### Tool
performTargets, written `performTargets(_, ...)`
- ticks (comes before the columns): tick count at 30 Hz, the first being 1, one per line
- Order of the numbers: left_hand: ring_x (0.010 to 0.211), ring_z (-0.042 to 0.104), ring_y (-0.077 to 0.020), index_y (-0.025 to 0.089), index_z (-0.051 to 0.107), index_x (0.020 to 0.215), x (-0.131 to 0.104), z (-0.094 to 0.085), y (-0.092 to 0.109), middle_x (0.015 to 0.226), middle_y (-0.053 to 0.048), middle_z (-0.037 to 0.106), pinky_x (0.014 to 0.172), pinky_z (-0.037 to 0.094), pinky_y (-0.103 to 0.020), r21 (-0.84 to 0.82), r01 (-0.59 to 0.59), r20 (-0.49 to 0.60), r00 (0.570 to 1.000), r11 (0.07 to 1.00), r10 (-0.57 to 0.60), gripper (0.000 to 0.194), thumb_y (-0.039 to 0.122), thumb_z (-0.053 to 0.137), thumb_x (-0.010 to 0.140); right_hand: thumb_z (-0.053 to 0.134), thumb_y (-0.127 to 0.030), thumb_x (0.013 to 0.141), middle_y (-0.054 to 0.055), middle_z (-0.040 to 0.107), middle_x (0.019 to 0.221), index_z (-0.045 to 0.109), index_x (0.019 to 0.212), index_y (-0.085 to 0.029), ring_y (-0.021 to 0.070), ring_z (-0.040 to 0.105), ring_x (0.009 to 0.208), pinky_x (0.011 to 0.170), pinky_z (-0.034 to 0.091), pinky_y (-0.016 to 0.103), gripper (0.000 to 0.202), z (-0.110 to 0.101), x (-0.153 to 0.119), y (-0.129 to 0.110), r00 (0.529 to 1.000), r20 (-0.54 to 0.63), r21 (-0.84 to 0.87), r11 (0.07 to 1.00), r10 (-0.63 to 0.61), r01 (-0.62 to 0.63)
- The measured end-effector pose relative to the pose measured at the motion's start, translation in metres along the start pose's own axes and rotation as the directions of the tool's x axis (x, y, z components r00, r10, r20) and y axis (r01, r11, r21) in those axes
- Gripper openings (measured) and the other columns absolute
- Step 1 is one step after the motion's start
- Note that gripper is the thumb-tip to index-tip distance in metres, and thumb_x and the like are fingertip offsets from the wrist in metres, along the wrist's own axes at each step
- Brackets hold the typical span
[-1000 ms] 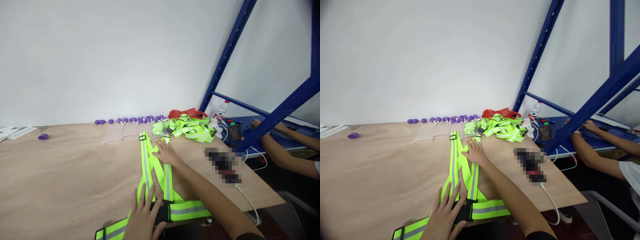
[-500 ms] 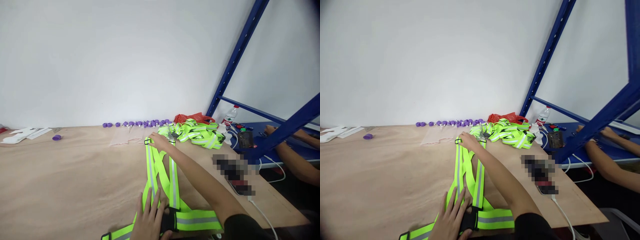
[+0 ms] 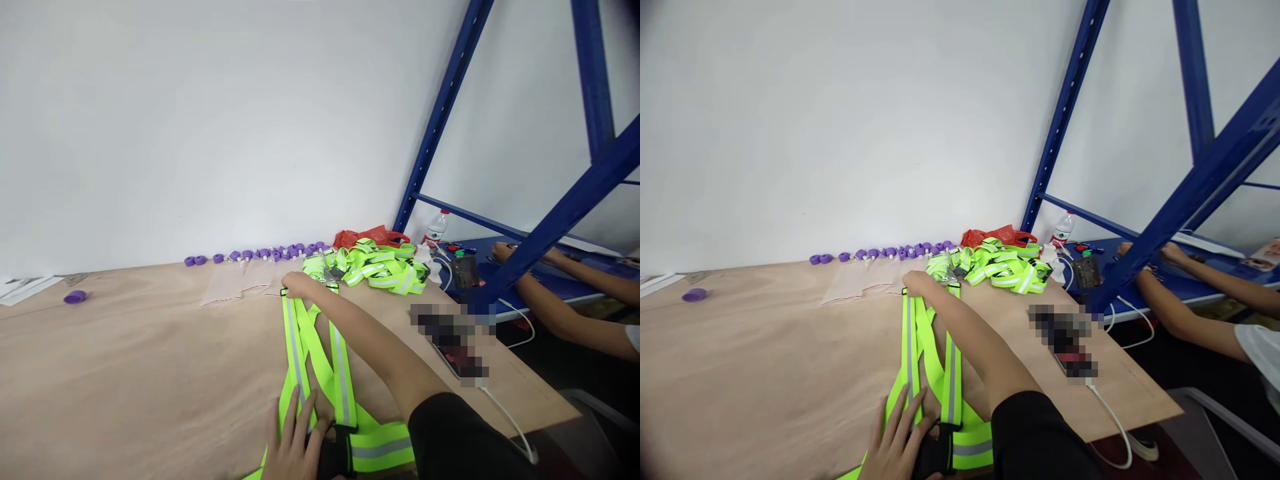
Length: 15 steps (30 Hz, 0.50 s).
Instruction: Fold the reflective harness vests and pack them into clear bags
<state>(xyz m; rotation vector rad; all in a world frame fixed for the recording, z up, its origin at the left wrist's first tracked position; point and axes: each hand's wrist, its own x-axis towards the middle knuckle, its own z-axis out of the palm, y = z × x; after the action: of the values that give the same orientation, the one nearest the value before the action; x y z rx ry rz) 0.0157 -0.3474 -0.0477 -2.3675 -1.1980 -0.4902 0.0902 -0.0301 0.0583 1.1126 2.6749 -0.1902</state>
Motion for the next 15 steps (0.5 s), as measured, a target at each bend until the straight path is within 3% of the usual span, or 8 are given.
performTargets(8, 0.150, 0.025, -0.0360, 0.033, 0.063, 0.130, -0.002, 0.002, 0.001, 0.143, -0.005, 0.059, 0.124, -0.003, -0.056, 0.025, 0.000, 0.006, 1.000, 1.000, 0.000, 0.059, 0.071, 0.046, 0.089, 0.061, -0.035, 0.097, 0.009, 0.061, 0.128, 0.060, 0.126, -0.018, 0.0231, 0.064, 0.107, 0.089, 0.056, 0.043, 0.034, -0.005, 0.011, 0.021, 0.998, 0.069, 0.113, 0.994, -0.004, -0.004)
performTargets(12, 0.153, 0.017, -0.0346, 0.035, 0.065, 0.125, -0.001, 0.004, 0.004, 0.141, -0.002, 0.061, 0.124, -0.004, -0.059, 0.059, 0.025, 0.003, 1.000, 0.998, -0.025, 0.040, 0.056, 0.056, 0.092, 0.061, -0.035, 0.097, 0.010, 0.061, 0.127, 0.060, 0.126, -0.018, 0.0230, 0.064, 0.107, 0.089, 0.056, 0.043, 0.034, -0.006, 0.012, 0.018, 0.999, 0.035, 0.146, 0.989, -0.009, 0.004)
performTargets(15, 0.154, 0.011, -0.0340, 0.036, 0.067, 0.121, -0.002, 0.007, 0.005, 0.139, 0.000, 0.063, 0.124, -0.004, -0.059, 0.065, 0.044, -0.006, 0.999, 0.997, -0.043, 0.034, 0.047, 0.064, 0.089, 0.062, -0.035, 0.097, 0.010, 0.061, 0.128, 0.059, 0.126, -0.018, 0.0233, 0.064, 0.108, 0.090, 0.056, 0.045, 0.034, -0.011, 0.004, 0.013, 0.998, -0.054, 0.178, 0.983, -0.029, 0.038)
